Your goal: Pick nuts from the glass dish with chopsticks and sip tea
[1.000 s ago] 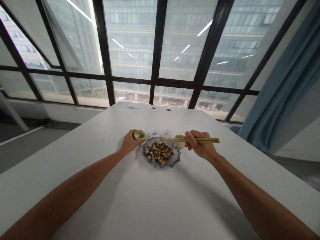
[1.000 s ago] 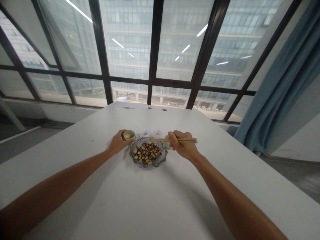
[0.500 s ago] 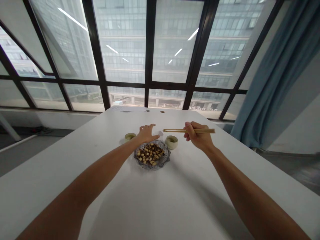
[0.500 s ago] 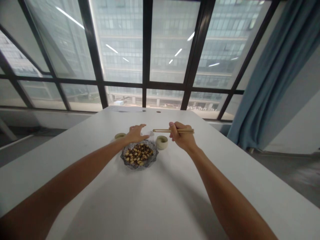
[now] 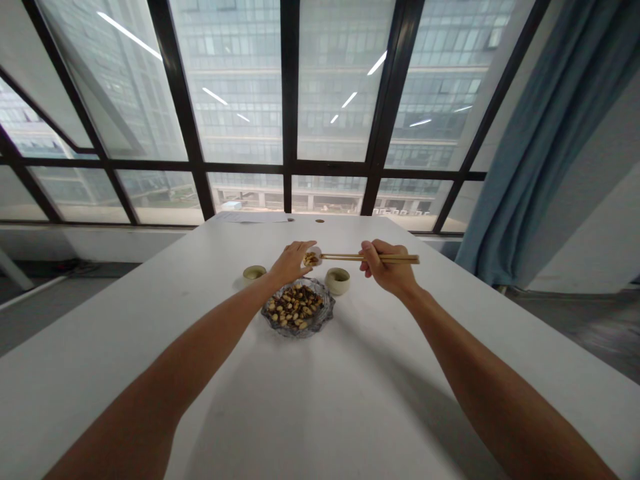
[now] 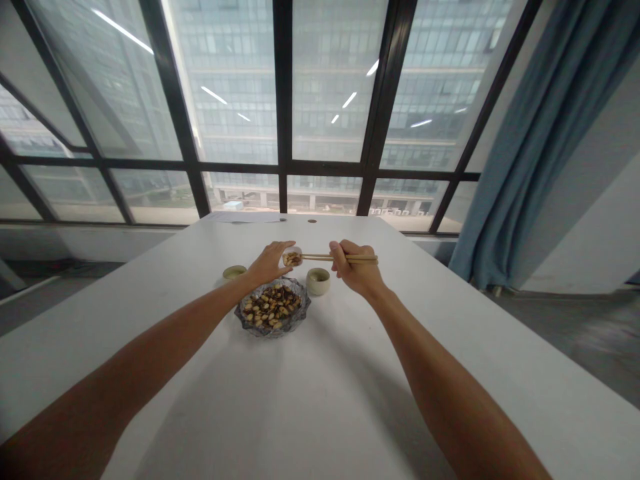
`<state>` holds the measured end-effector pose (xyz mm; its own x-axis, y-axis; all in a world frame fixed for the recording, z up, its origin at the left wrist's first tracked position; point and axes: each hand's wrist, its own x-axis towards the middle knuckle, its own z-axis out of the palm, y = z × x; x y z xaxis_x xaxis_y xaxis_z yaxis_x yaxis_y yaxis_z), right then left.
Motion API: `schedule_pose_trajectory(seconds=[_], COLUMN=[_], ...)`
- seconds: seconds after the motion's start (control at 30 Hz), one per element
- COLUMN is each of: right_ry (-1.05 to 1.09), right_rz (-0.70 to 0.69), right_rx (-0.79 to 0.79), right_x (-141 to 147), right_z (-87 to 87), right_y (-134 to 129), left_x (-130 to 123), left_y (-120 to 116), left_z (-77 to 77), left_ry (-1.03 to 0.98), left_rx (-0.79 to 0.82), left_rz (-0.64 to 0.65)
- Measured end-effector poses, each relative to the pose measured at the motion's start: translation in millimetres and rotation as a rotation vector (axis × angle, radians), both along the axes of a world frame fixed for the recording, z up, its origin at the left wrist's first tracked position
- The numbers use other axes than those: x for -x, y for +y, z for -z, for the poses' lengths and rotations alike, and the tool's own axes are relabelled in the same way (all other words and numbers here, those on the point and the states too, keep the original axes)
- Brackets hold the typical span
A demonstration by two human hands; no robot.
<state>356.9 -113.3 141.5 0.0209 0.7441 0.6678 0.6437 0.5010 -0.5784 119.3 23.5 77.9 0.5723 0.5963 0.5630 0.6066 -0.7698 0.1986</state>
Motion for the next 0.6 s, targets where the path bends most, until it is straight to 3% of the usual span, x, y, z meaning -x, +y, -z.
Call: schedule_pose_trajectory(seconds=[0.13, 0.3, 0.47, 0.6], right_ry=[-0.036, -0.134, 0.016, 0.115], right_rz=[-0.022, -0.143, -0.062, -0.123], right_rx=[0.016, 0.043, 0.054, 0.160], right_x=[1, 4, 5, 9], right_z=[7.9, 18.0, 8.6, -1.0], right_y=[5, 15, 8, -3], left_x=[-2, -12, -17, -18], left_y=[-3, -5, 0, 8], left_z=[0.7, 3.8, 9.5, 8.9], left_ry=[-0.035, -0.025, 0.059, 0.103], left_rx=[0.040, 0.082, 0.202, 0.327], left_rz=[-0.019, -0.067, -0.190, -0.245])
